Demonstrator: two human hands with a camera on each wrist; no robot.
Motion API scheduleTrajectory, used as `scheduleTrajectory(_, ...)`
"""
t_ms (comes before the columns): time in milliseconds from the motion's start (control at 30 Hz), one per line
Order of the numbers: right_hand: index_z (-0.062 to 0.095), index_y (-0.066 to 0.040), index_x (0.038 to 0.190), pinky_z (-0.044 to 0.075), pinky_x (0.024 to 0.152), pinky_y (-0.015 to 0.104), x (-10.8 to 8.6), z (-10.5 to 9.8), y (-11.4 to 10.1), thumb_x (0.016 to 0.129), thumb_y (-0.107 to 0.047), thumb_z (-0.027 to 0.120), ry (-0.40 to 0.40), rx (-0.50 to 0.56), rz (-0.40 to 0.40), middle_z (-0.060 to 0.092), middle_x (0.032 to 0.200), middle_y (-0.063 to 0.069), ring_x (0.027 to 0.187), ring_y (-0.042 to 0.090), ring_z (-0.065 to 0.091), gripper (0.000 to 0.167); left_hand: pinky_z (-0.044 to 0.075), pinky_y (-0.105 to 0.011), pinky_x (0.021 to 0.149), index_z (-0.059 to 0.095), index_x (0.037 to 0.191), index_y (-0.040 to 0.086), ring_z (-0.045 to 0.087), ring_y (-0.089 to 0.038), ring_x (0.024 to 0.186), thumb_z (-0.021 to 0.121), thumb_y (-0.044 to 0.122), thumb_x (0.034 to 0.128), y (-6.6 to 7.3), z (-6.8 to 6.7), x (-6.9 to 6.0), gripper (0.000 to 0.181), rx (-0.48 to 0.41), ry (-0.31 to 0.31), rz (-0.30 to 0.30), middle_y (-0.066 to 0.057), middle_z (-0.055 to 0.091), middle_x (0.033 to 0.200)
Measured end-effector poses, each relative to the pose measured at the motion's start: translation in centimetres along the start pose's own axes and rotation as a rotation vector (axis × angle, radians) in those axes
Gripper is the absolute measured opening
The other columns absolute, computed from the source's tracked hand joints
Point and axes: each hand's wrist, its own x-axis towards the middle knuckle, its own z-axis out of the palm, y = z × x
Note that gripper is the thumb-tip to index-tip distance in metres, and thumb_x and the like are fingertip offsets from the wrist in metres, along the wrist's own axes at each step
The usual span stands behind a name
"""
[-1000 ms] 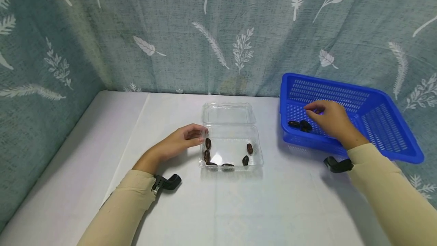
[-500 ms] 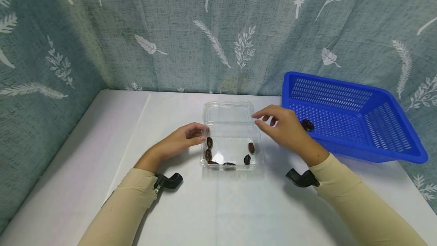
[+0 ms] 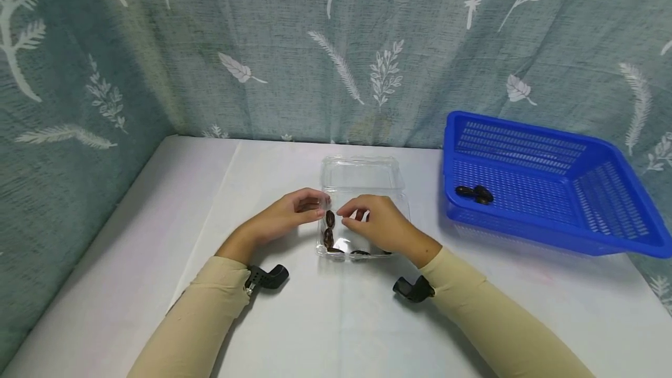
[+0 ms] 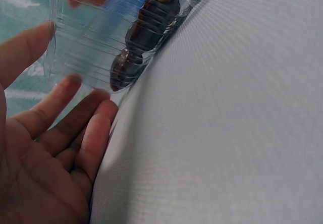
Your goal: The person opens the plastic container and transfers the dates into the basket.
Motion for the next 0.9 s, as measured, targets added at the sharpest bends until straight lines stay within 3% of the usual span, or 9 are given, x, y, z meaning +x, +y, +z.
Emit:
scheduleTrajectory(200,0.076,-0.008,0.107,0.05,0.063,0.023,0.5,1.2,0.1,0.094,-0.011,0.069,-0.072,0.036,0.022,0.075,0.102,0.004,0.077,0.01,0.06,0.016,0.037,-0.049,0.117,0.051,0.139,0.007,0.049,-0.031,0.137,0.063,0.021,0.0999,0.1,0.1,0.0,0.044,-0.003,0.003,0.001,-0.013,0.053,0.144)
scheduleTrajectory(467,0.074,-0.007,0.115,0.043,0.056,0.019,0.8,1.9,-0.2,0.092,-0.011,0.07,-0.215,-0.03,0.043,0.073,0.098,0.004,0.061,0.007,0.05,0.023,0.036,-0.049,0.117,0.051,0.14,0.007,0.048,-0.031,0.137,0.062,0.021,0.1002,0.2,0.0,-0.3,0.044,0.003,0.015,-0.004,-0.013,0.054,0.143)
scheduleTrajectory(733,0.071,-0.005,0.121,0.046,0.059,0.018,1.0,2.1,-0.2,0.093,-0.01,0.068,-0.243,-0.052,0.025,0.073,0.097,0.004,0.064,0.003,0.052,0.028,0.036,-0.05,0.118,0.051,0.139,0.006,0.048,-0.032,0.138,0.062,0.02,0.1005,-0.1,0.0,-0.2,0.043,0.006,0.018,-0.006,-0.014,0.054,0.144)
scheduleTrajectory(900,0.073,-0.007,0.116,0.047,0.061,0.019,0.9,2.1,-0.2,0.092,-0.009,0.07,-0.241,-0.056,0.026,0.072,0.092,0.002,0.066,0.004,0.054,0.024,0.036,-0.05,0.118,0.05,0.14,0.005,0.047,-0.032,0.138,0.062,0.021,0.1004,0.0,0.2,0.0,0.044,-0.004,0.015,-0.002,-0.015,0.053,0.144)
